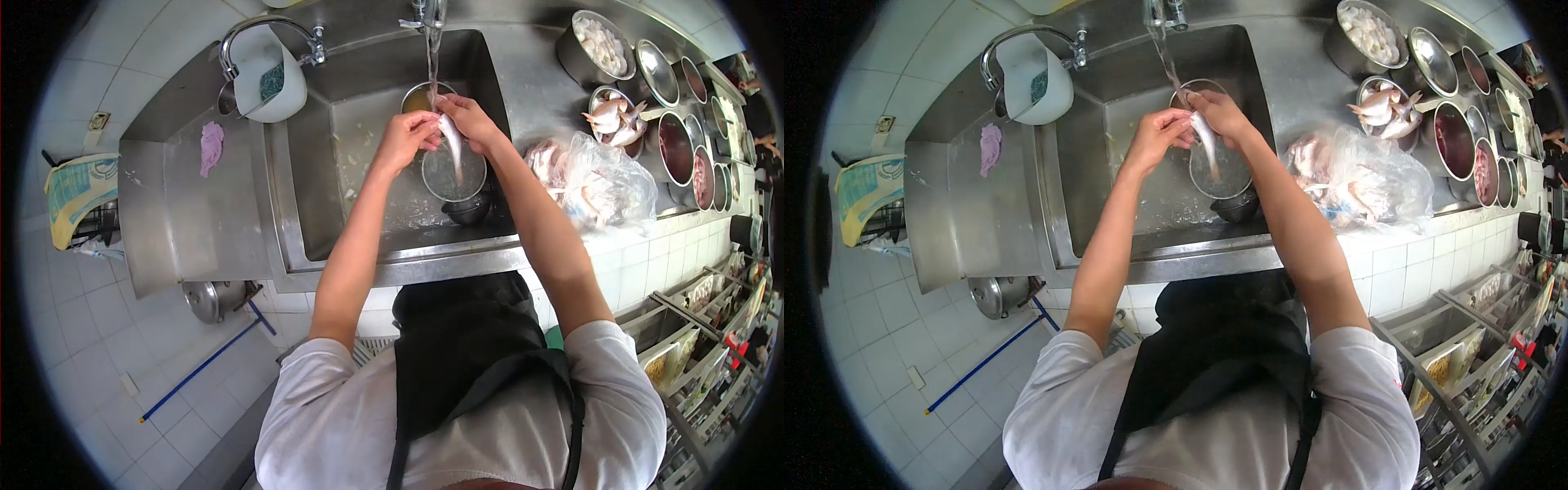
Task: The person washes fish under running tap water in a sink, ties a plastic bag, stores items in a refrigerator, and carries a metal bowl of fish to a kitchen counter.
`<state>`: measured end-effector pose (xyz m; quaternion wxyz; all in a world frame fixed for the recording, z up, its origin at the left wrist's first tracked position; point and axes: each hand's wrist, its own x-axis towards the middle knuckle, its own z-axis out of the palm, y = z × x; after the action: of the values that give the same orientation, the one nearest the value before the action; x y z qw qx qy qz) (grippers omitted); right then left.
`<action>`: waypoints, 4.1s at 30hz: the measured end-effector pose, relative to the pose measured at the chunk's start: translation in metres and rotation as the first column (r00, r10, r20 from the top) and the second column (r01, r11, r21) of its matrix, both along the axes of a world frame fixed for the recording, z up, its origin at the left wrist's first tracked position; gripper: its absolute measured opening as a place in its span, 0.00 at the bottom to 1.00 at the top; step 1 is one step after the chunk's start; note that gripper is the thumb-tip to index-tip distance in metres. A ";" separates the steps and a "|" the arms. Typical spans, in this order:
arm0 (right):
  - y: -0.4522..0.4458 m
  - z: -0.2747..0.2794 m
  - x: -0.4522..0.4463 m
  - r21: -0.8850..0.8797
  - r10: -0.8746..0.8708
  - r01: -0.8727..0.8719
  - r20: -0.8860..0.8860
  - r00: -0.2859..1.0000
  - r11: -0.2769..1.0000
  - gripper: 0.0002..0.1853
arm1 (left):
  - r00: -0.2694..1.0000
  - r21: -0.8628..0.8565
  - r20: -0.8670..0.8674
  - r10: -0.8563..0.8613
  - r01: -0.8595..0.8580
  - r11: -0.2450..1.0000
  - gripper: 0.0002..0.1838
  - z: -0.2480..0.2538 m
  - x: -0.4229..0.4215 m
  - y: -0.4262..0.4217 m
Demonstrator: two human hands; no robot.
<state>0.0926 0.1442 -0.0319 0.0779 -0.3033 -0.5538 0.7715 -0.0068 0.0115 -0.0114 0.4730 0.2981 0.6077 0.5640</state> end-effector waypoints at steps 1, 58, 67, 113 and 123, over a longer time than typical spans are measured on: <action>-0.002 -0.001 0.000 0.024 0.013 -0.013 -0.004 1.000 1.000 0.14 | 0.999 -0.010 -0.037 0.004 -0.005 1.000 0.09 -0.001 -0.002 -0.003; -0.041 0.087 0.033 0.264 -0.215 0.239 -0.115 0.970 0.934 0.13 | 0.867 -0.122 -0.495 -0.058 -0.004 0.992 0.14 0.025 -0.008 -0.039; -0.023 0.016 0.010 0.425 -0.071 0.064 0.000 0.997 0.903 0.12 | 0.696 -0.029 -0.716 -0.053 0.046 0.999 0.18 0.038 0.000 -0.011; 0.094 0.026 0.439 0.946 -0.838 -0.050 0.307 0.452 0.319 0.33 | 0.863 0.038 0.054 0.502 -0.504 0.863 0.21 -0.017 -0.055 0.176; 0.085 0.033 0.447 0.910 -0.764 0.084 0.288 0.577 0.406 0.19 | 0.008 0.272 -0.909 0.416 -0.746 0.608 0.19 -0.016 -0.032 0.187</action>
<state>0.5397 0.2288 0.0016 0.2155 -0.6293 -0.7216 0.1920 -0.0386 0.1981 -0.0276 -0.2082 0.2036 0.8971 0.3323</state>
